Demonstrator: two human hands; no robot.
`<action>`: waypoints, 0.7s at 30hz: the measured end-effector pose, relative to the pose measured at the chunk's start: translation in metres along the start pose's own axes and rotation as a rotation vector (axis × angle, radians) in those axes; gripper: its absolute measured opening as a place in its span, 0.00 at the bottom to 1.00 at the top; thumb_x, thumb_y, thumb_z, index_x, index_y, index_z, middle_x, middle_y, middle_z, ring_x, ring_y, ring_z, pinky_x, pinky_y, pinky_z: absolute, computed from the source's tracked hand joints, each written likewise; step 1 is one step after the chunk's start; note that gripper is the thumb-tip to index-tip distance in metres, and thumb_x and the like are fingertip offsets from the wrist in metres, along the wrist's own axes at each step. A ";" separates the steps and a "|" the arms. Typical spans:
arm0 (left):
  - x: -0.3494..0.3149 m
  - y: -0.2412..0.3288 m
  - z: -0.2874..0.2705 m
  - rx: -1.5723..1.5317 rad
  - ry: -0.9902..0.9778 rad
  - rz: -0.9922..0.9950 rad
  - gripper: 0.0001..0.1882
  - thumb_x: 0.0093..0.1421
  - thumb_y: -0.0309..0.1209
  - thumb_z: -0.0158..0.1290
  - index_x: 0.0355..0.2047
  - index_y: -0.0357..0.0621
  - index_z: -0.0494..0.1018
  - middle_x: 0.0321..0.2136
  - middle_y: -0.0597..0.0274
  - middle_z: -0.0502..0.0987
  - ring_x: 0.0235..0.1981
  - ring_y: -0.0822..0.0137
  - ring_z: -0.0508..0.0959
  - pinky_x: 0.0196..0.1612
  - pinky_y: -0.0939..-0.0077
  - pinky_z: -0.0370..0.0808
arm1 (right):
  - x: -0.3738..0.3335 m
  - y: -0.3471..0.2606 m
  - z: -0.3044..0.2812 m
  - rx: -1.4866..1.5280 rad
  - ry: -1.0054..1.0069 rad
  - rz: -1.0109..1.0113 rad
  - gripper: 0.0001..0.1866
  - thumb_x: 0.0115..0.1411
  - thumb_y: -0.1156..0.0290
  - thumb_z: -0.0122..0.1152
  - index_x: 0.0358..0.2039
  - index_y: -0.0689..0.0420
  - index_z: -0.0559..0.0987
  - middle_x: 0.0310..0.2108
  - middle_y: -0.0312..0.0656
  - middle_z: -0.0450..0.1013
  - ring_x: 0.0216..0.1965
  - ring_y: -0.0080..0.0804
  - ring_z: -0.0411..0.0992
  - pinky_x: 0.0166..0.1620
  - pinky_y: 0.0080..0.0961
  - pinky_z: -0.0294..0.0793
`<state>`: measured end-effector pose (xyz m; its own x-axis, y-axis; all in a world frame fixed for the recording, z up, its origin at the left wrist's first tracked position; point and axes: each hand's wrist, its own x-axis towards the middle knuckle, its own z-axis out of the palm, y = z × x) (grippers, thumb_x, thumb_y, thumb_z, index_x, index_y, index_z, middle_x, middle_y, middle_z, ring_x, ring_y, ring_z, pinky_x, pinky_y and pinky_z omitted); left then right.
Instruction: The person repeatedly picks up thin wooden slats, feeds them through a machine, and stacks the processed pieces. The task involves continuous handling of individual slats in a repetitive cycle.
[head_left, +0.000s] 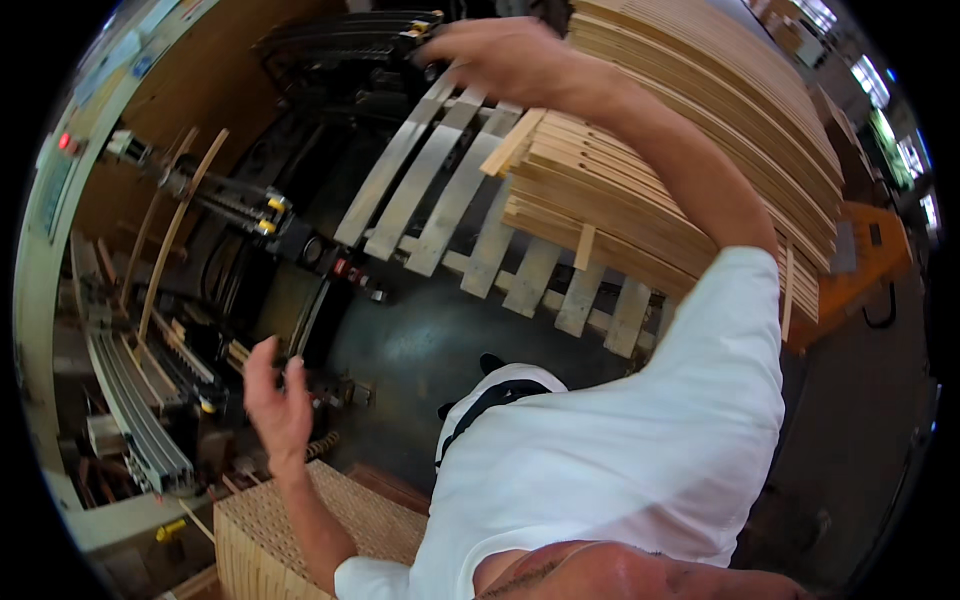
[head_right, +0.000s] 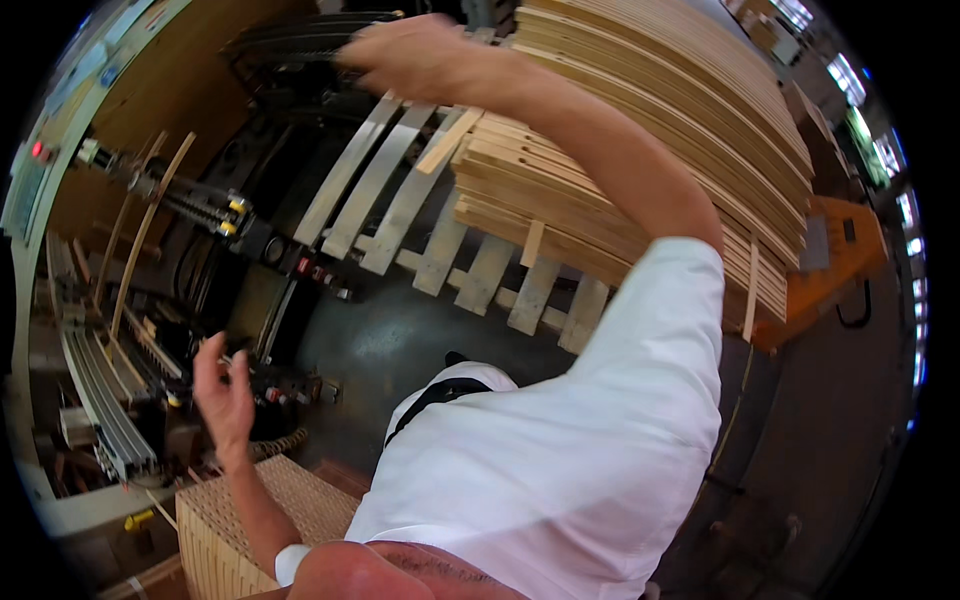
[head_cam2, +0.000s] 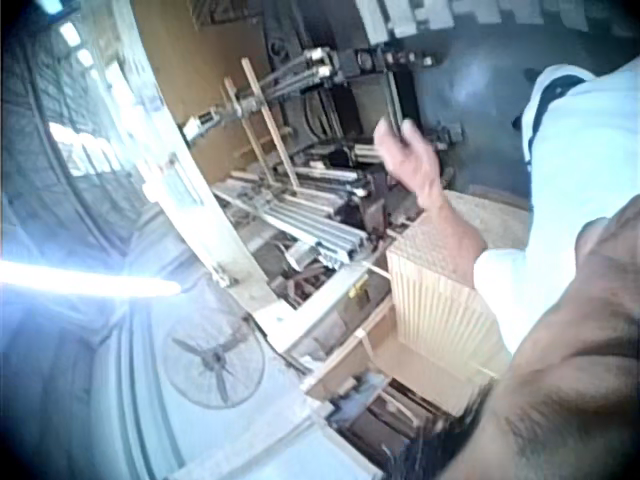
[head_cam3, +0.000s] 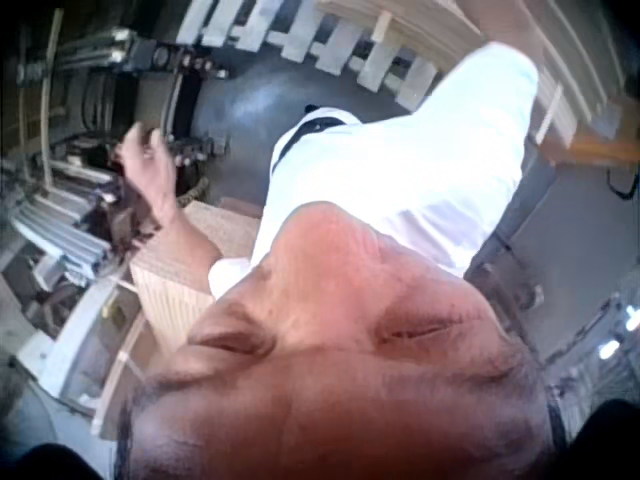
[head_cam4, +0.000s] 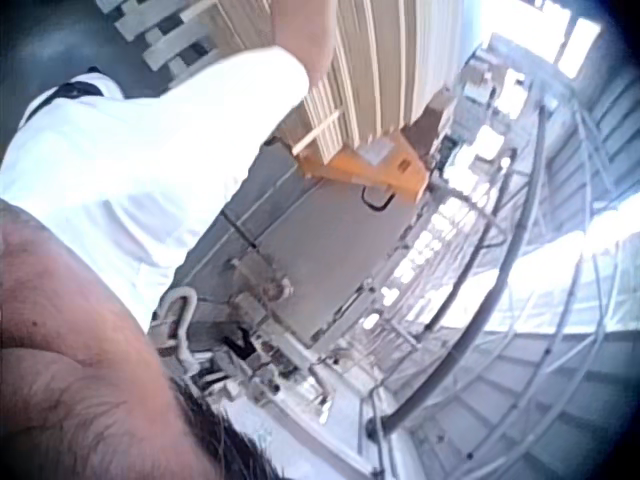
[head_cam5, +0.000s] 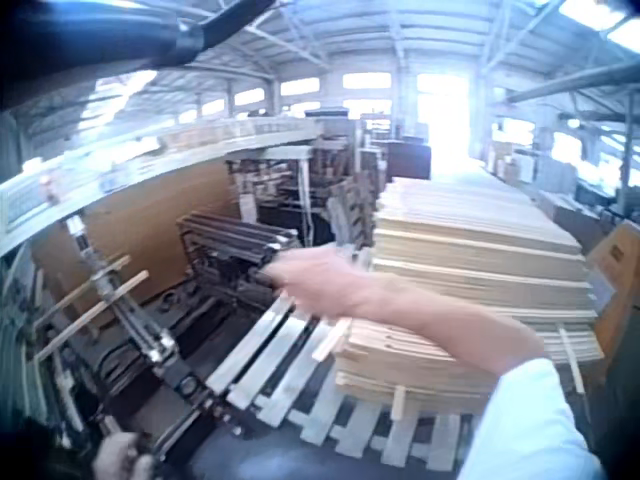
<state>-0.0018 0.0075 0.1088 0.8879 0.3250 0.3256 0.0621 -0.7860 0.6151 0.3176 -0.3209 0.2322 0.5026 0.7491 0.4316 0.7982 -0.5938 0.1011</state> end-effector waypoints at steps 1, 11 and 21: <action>0.006 -0.008 0.027 -0.068 -0.038 0.028 0.20 0.62 0.24 0.58 0.54 0.36 0.72 0.50 0.53 0.75 0.48 0.62 0.77 0.47 0.72 0.75 | -0.034 0.041 -0.014 -0.069 -0.005 0.123 0.17 0.66 0.65 0.57 0.55 0.50 0.76 0.48 0.41 0.75 0.49 0.41 0.75 0.50 0.36 0.77; -0.015 -0.058 0.219 -0.271 -0.403 -0.255 0.23 0.60 0.31 0.60 0.54 0.34 0.73 0.46 0.48 0.80 0.45 0.60 0.81 0.47 0.68 0.78 | -0.359 0.228 -0.017 -0.480 -0.039 0.952 0.12 0.62 0.70 0.58 0.45 0.60 0.76 0.47 0.49 0.74 0.52 0.51 0.71 0.54 0.43 0.71; -0.018 -0.183 0.188 -0.148 -0.247 -0.432 0.22 0.59 0.35 0.62 0.50 0.33 0.76 0.41 0.47 0.83 0.43 0.57 0.83 0.48 0.67 0.78 | -0.322 0.214 -0.003 -0.558 -0.022 0.574 0.23 0.64 0.75 0.58 0.60 0.54 0.72 0.48 0.48 0.74 0.50 0.48 0.73 0.51 0.42 0.75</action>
<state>0.0567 0.0469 -0.1449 0.8780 0.4550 -0.1486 0.3970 -0.5189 0.7570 0.3258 -0.6901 0.1177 0.7957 0.2838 0.5351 0.1317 -0.9434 0.3044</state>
